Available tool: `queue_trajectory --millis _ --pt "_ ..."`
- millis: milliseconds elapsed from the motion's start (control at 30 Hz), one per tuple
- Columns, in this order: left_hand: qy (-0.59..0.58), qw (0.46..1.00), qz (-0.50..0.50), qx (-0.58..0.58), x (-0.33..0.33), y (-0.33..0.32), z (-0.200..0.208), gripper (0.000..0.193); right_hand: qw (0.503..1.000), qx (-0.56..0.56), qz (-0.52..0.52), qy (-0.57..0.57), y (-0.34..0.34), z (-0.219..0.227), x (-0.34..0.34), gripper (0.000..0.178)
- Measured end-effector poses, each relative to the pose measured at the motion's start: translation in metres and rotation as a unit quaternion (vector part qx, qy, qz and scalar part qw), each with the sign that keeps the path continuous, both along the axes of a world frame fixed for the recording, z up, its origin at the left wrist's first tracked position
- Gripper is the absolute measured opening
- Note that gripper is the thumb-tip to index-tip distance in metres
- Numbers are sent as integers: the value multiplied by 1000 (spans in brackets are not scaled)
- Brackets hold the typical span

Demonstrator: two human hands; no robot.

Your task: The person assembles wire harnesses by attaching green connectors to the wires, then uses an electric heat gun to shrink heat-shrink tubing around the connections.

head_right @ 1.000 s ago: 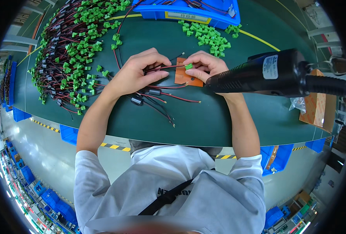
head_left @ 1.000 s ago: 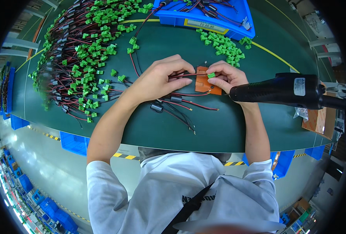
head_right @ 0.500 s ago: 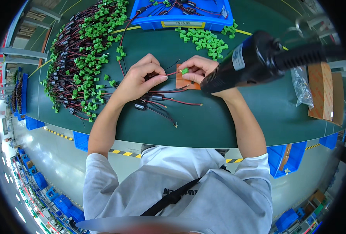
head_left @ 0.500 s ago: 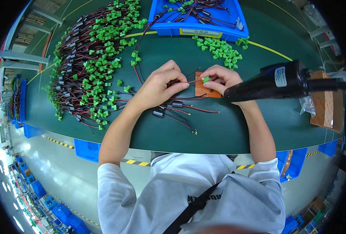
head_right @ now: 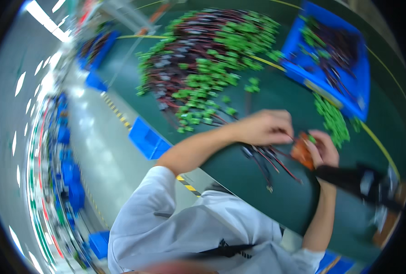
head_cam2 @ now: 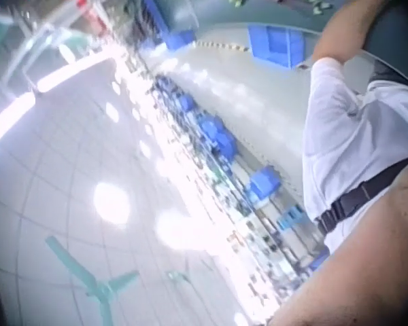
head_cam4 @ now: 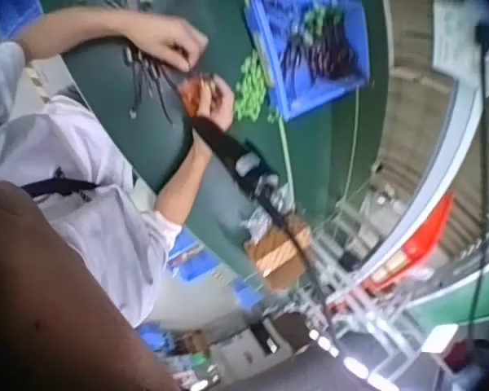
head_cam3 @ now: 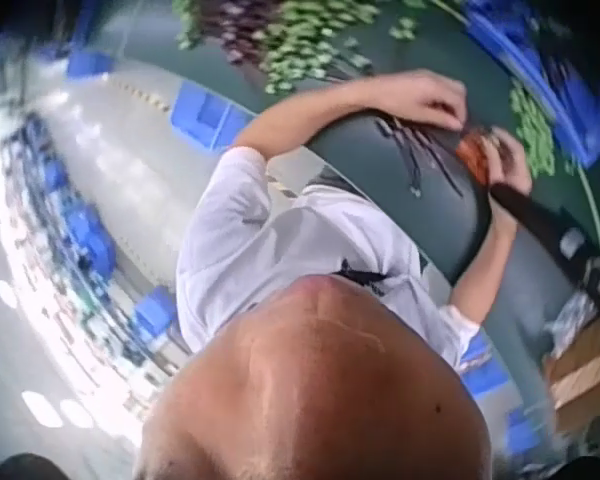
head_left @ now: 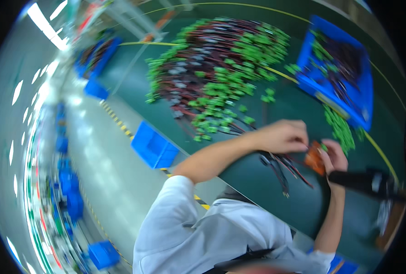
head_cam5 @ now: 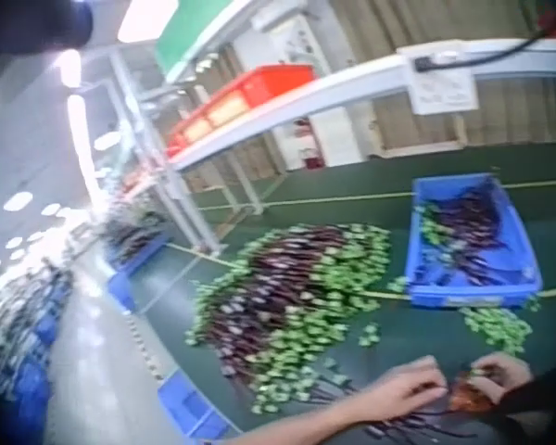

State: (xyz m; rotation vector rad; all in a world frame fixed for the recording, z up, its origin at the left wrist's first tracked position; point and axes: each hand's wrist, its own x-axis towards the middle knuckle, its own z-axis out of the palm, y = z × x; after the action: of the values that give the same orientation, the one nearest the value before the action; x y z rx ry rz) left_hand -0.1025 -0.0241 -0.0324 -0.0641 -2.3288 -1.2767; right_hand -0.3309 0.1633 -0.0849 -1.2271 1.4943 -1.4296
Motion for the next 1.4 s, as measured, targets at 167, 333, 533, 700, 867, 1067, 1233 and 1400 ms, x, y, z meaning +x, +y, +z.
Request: queue_trajectory --millis 167,333,533,700,867,1067,1233,1400 --pt "-45 997 -8 65 17 2 8 12 998 52 -19 -36 -9 16 10 23" --pt "-74 997 9 24 24 4 11 12 999 38 0 -28 -15 24 16 21" --pt "-33 999 -23 32 8 5 5 12 996 28 40 72 2 29 9 20" --pt "-122 985 20 124 19 -6 14 10 996 28 40 77 -19 41 24 24" --pt "-168 966 1 198 20 -10 12 8 997 37 16 70 -19 50 33 25" --pt "-178 963 8 200 13 -3 11 10 995 27 11 91 -8 50 30 28" --pt "-182 966 23 182 14 -1 8 11 993 23 11 118 -6 54 31 32" --pt "-182 964 39 192 14 -1 4 12 997 56 3 56 -5 52 33 29"
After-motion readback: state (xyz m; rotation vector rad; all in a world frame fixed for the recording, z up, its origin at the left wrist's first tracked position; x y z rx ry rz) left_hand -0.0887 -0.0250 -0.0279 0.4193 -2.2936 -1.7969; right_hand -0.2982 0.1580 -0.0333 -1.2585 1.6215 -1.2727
